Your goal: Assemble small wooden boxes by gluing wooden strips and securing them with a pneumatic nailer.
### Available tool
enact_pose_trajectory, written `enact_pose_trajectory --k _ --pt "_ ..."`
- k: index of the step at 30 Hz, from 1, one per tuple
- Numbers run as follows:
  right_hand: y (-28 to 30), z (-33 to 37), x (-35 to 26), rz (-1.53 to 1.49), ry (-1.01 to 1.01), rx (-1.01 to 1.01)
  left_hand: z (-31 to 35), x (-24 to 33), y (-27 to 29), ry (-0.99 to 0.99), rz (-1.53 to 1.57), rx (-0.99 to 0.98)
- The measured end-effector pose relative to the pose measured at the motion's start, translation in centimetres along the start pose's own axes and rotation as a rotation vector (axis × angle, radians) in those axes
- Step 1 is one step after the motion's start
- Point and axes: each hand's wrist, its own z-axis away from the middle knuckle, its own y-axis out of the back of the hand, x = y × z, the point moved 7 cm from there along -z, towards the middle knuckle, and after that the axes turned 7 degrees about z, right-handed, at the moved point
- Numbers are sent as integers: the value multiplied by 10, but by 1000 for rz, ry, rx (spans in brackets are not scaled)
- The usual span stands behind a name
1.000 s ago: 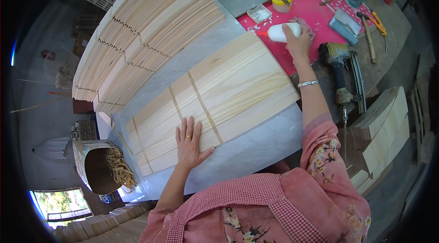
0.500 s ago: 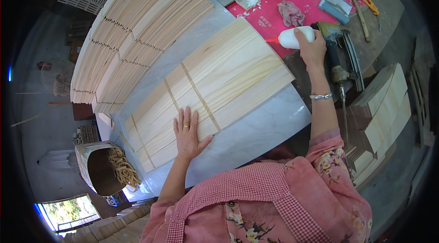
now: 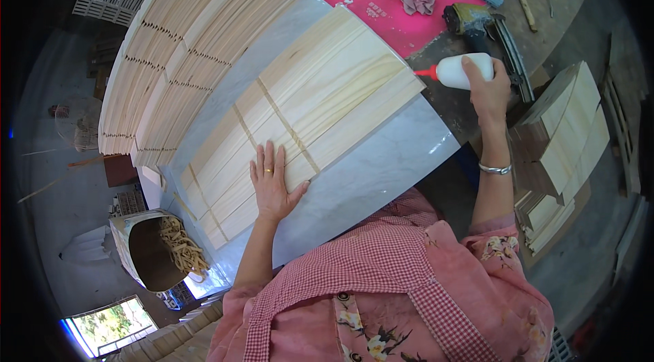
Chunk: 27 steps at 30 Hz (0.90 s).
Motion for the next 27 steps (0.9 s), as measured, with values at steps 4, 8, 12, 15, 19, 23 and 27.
enact_pose_trajectory --k 4,8,12,15,19,23,27 --pt "18 14 8 4 -31 1 1 -2 0 2 -8 0" --pt "23 22 9 -12 -34 29 1 -1 0 0 -5 3" --pt "13 24 5 -21 -33 61 1 -1 -1 -4 -9 4" --pt "1 23 2 -27 -30 82 1 -2 -1 -5 -15 5" --pt "-16 15 -3 -35 29 94 -1 0 -1 1 1 -11" --pt "-33 6 -8 -34 39 89 0 -1 0 1 0 -11" --pt "-49 -5 -15 -26 53 84 0 -1 0 1 3 -11"
